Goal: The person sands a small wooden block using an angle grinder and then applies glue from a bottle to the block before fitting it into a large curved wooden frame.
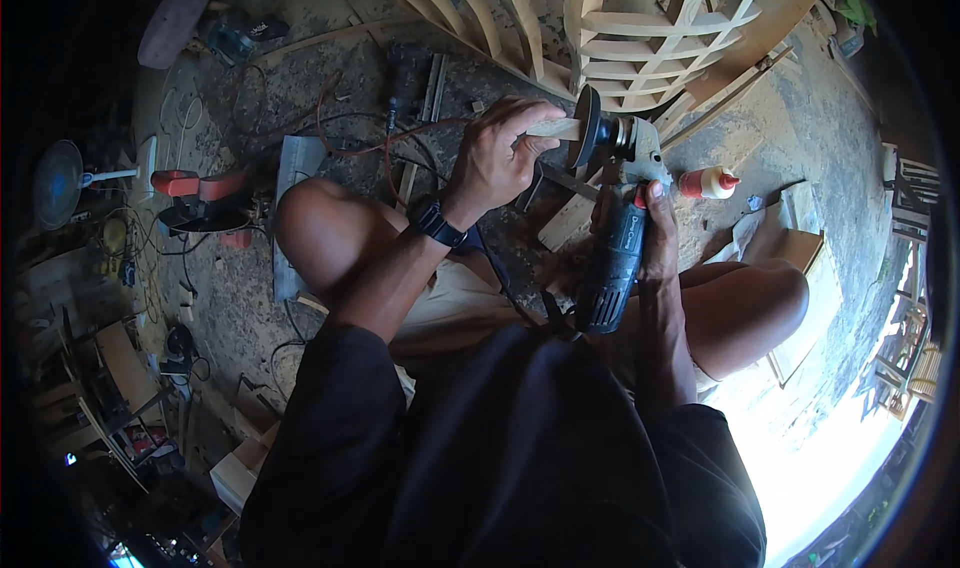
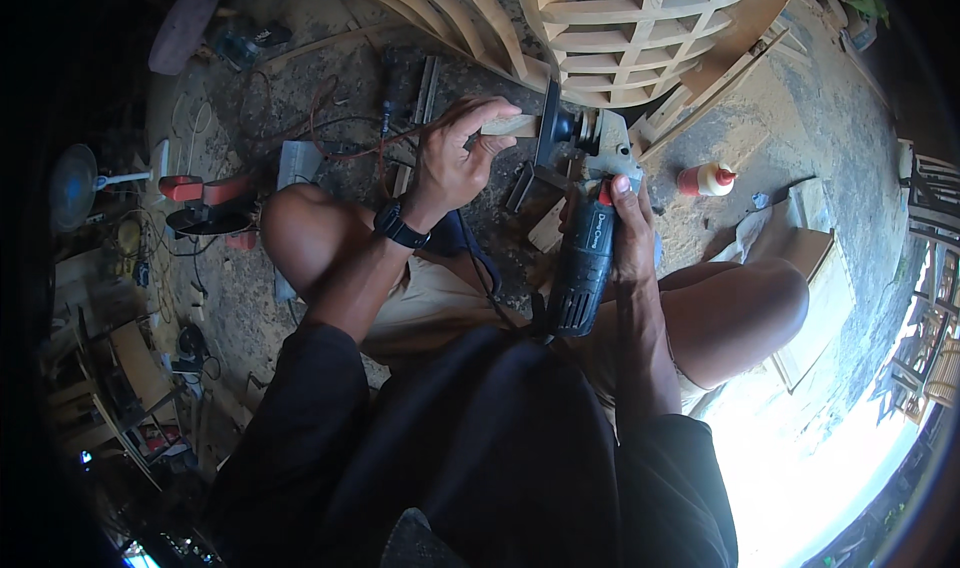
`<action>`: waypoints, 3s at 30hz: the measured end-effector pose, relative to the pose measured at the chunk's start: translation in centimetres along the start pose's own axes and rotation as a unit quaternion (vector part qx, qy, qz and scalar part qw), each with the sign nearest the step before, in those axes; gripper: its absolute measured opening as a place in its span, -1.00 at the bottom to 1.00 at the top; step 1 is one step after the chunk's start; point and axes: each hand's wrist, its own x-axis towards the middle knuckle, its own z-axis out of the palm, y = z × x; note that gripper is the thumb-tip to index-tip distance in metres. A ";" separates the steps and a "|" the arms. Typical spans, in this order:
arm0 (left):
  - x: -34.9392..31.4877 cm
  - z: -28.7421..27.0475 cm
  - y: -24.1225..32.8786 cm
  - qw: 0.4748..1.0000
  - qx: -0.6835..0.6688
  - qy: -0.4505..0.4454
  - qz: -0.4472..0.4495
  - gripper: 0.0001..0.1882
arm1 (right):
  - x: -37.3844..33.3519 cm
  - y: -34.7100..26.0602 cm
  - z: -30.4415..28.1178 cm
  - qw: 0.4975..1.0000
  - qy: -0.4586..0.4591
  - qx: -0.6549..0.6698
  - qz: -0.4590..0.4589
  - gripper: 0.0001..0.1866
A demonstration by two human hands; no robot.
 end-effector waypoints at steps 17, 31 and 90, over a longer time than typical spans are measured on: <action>-0.2 0.0 -0.9 0.999 0.021 0.018 -0.035 -0.71 | -0.4 0.0 0.4 1.000 -0.007 -0.005 0.001 -0.50; -0.4 -0.1 -0.6 1.000 0.012 0.003 -0.019 -0.70 | -0.4 -0.1 0.2 1.000 0.001 -0.006 0.000 -0.49; 1.4 -0.7 -0.7 0.999 0.001 0.044 -0.031 -0.71 | 0.0 -0.7 -0.1 0.999 0.002 0.038 -0.003 -0.45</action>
